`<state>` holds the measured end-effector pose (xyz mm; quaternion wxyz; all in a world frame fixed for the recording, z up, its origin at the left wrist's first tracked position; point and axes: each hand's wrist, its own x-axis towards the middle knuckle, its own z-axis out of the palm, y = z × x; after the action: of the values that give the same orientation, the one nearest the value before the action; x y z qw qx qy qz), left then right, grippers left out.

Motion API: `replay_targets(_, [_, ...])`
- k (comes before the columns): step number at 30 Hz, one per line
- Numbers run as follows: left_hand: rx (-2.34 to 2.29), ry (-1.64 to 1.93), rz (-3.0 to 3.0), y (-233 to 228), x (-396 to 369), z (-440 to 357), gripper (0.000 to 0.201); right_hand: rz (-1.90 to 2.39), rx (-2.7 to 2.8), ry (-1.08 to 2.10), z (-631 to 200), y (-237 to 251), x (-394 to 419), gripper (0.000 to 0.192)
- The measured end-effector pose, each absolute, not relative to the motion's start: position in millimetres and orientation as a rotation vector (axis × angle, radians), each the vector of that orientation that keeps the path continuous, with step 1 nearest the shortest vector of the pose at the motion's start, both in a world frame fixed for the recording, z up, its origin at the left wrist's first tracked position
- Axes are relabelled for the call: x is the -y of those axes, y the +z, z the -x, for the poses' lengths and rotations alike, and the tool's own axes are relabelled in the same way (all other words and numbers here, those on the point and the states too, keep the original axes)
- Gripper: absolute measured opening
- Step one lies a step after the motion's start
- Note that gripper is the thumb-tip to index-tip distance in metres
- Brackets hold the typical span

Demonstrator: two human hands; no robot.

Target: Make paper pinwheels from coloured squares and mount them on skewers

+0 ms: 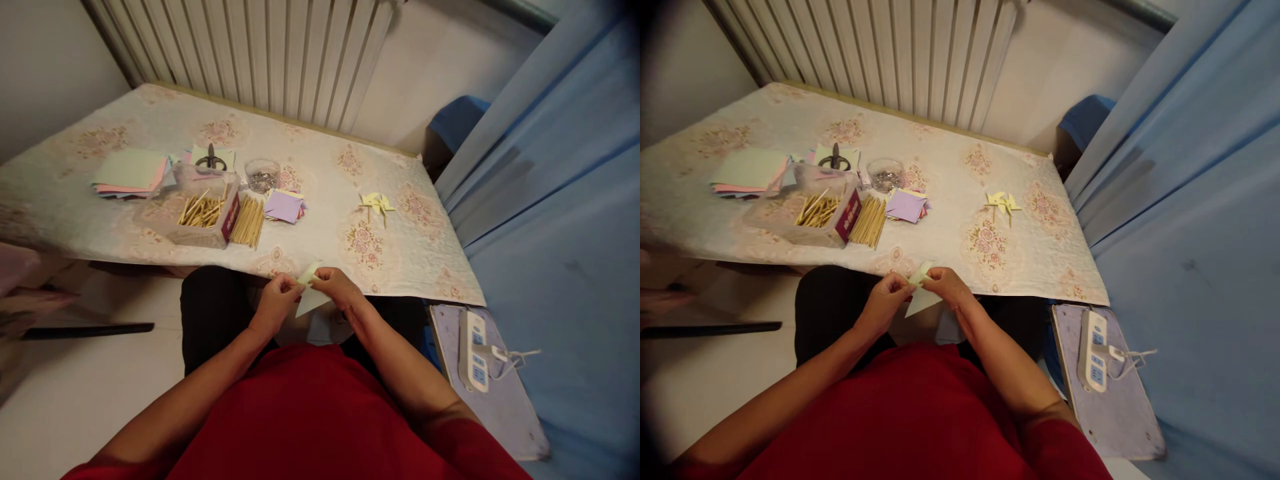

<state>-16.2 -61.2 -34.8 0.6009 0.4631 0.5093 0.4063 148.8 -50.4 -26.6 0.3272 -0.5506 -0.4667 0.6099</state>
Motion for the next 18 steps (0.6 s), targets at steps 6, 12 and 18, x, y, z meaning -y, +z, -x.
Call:
replay_targets(6, [-1.203, 0.948, -1.104, -35.4, 61.1, 15.3, 0.027, 1.438, 1.216, 1.592, -147.8, -27.4, 50.6, 0.02])
replay_targets(12, [-1.229, 0.955, -1.058, -34.0, 59.8, 12.2, 0.025, 1.448, 1.225, 1.601, -147.6, -27.6, 51.2, 0.019])
replay_targets(18, [-1.239, 0.94, -1.045, -30.5, 60.8, 10.6, 0.022, 1.413, 1.186, 1.643, -147.5, -26.2, 52.7, 0.017])
